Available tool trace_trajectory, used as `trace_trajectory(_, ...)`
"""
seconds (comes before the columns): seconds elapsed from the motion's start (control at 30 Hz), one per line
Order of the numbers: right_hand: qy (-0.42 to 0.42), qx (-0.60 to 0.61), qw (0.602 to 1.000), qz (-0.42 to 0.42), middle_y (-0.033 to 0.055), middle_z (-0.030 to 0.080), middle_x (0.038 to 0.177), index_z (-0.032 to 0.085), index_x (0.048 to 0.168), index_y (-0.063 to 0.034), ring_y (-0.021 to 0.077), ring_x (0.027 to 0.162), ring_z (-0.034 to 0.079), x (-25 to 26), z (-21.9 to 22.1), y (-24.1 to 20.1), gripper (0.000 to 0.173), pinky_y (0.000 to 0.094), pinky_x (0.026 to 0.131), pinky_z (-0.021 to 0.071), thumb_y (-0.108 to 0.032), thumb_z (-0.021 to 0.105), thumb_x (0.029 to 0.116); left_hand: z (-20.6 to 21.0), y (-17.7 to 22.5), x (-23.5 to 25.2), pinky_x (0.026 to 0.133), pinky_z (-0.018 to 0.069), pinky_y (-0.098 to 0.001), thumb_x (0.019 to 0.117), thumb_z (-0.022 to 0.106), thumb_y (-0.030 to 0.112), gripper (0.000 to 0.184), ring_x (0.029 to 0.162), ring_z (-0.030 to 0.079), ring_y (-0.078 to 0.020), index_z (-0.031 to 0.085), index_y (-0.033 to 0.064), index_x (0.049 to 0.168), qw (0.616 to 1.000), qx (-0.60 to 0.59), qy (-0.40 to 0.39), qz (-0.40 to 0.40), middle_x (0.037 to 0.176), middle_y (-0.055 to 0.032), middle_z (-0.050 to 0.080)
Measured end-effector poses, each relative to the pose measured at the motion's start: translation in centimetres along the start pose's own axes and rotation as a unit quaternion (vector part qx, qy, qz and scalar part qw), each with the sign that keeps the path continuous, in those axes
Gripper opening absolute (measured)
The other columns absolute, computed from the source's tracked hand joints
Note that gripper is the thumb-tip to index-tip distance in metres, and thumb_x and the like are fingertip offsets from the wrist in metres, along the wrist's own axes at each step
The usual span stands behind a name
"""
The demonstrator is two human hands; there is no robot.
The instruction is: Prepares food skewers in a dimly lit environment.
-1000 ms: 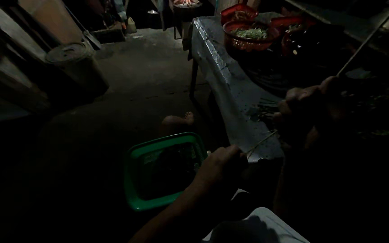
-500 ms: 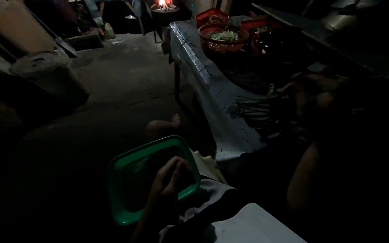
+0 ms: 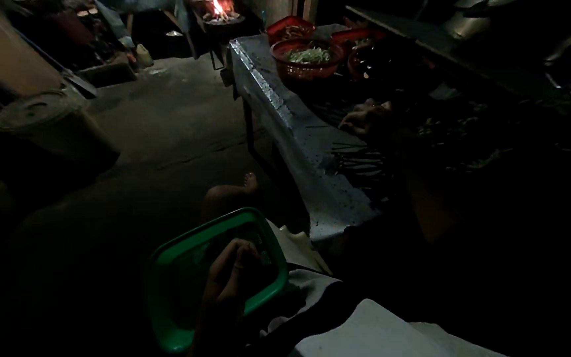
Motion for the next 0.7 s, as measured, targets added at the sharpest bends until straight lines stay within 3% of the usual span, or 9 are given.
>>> trace_trajectory(0.07, 0.117, 0.035, 0.99, -0.075, 0.022, 0.064, 0.131, 0.072, 0.125, -0.0106, 0.0488, 0.133, 0.05, -2.3, -1.7, -4.2, 0.037, 0.0793, 0.107, 0.0268, -0.038, 0.059, 0.1035, -0.1, -0.2, 0.3, 0.067, 0.0508, -0.0117, 0.1087, 0.046, 0.036, 0.029, 0.076, 0.059, 0.0046, 0.067, 0.0189, 0.098, 1.0, 0.004, -0.01, 0.012, 0.088, 0.0123, 0.063)
trace_trajectory(0.1, 0.179, 0.064, 0.972, -0.136, 0.022, 0.065, 0.129, 0.073, 0.122, -0.0082, 0.048, 0.13, 0.053, -3.9, -2.5, -7.4, 0.035, 0.0769, 0.106, 0.0294, -0.035, 0.062, 0.1016, -0.2, -0.3, 0.6, 0.072, 0.0539, -0.0146, 0.1082, 0.047, 0.037, 0.03, 0.081, 0.063, 0.0021, 0.068, 0.0175, 0.099, 1.0, -0.005, -0.02, 0.015, 0.091, 0.01, 0.066)
trace_trajectory(0.13, 0.214, 0.12, 0.948, -0.2, 0.0198, 0.066, 0.127, 0.075, 0.118, -0.0078, 0.0432, 0.125, 0.057, -6.1, -2.9, -11.3, 0.033, 0.0674, 0.106, 0.0358, -0.033, 0.064, 0.0993, -0.2, -0.4, 0.8, 0.074, 0.0554, -0.0163, 0.1084, 0.047, 0.034, 0.03, 0.083, 0.064, 0.0002, 0.069, 0.0155, 0.1, 1.0, -0.014, -0.025, 0.013, 0.093, 0.008, 0.068)
trace_trajectory(0.2, 0.177, 0.268, 0.887, -0.331, 0.01, 0.07, 0.123, 0.076, 0.114, -0.0102, 0.0258, 0.119, 0.062, -11.3, -1.5, -19.5, 0.031, 0.0486, 0.106, 0.0445, -0.034, 0.067, 0.097, -0.1, -0.6, 0.7, 0.068, 0.0541, -0.0154, 0.1089, 0.048, 0.023, 0.026, 0.075, 0.062, 0.0014, 0.069, 0.0109, 0.101, 1.0, -0.023, -0.011, -0.004, 0.087, 0.0082, 0.066)
trace_trajectory(0.3, 0.129, 0.344, 0.847, -0.384, 0.0073, 0.073, 0.121, 0.073, 0.12, -0.011, 0.0218, 0.117, 0.066, -16.1, 0.7, -26.8, 0.026, 0.0422, 0.104, 0.0482, -0.022, 0.063, 0.0978, -0.9, -1.5, 0.7, 0.069, 0.0554, -0.0161, 0.1067, 0.048, 0.011, 0.025, 0.074, 0.063, 0.0037, 0.072, 0.0082, 0.1, 0.999, -0.038, 0.012, -0.032, 0.084, 0.0109, 0.068)
trace_trajectory(0.47, 0.097, 0.383, 0.857, -0.331, 0.0105, 0.074, 0.113, 0.075, 0.115, -0.0069, 0.024, 0.106, 0.07, -16.2, 2.1, -28.9, 0.025, 0.043, 0.092, 0.0543, -0.019, 0.065, 0.0949, -2.4, -2.5, -0.1, 0.073, 0.0544, -0.0165, 0.1058, 0.046, 0.008, 0.028, 0.077, 0.063, 0.0047, 0.073, 0.0109, 0.098, 0.99, -0.092, 0.009, -0.102, 0.084, 0.0122, 0.069)
trace_trajectory(0.6, 0.039, 0.463, 0.828, -0.314, 0.0077, 0.074, 0.108, 0.075, 0.108, -0.0049, 0.0088, 0.099, 0.068, -15.9, 2.7, -28.7, 0.02, 0.0209, 0.088, 0.0544, -0.017, 0.065, 0.0969, -2.8, -2.8, -0.5, 0.072, 0.0541, -0.0169, 0.108, 0.047, 0.017, 0.029, 0.077, 0.063, 0.0028, 0.074, 0.0102, 0.1, 0.986, -0.118, -0.054, -0.105, 0.087, 0.0095, 0.07)
trace_trajectory(0.63, 0.047, 0.461, 0.83, -0.311, 0.0061, 0.074, 0.106, 0.076, 0.105, -0.0066, 0.0077, 0.099, 0.068, -15.9, 2.7, -28.7, 0.018, 0.021, 0.086, 0.0548, -0.019, 0.066, 0.0976, -2.9, -2.7, -0.5, 0.07, 0.0526, -0.0157, 0.1079, 0.049, 0.019, 0.028, 0.075, 0.061, 0.0041, 0.074, 0.0102, 0.101, 0.987, -0.11, -0.064, -0.1, 0.086, 0.0105, 0.069)
trace_trajectory(0.7, 0.075, 0.432, 0.841, -0.318, 0.0048, 0.075, 0.108, 0.078, 0.103, -0.011, 0.0142, 0.101, 0.069, -16.1, 2.7, -28.8, 0.017, 0.0352, 0.088, 0.0545, -0.02, 0.065, 0.0971, -2.9, -2.4, -0.4, 0.069, 0.0512, -0.014, 0.1076, 0.047, 0.016, 0.027, 0.073, 0.059, 0.0063, 0.074, 0.0106, 0.101, 0.989, -0.086, -0.076, -0.097, 0.084, 0.0133, 0.067)
Point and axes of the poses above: each hand's wrist, its own x-axis towards the middle knuckle, its own z-axis out of the palm, y = z × x, the point moved 8 cm from there along x, towards the middle knuckle
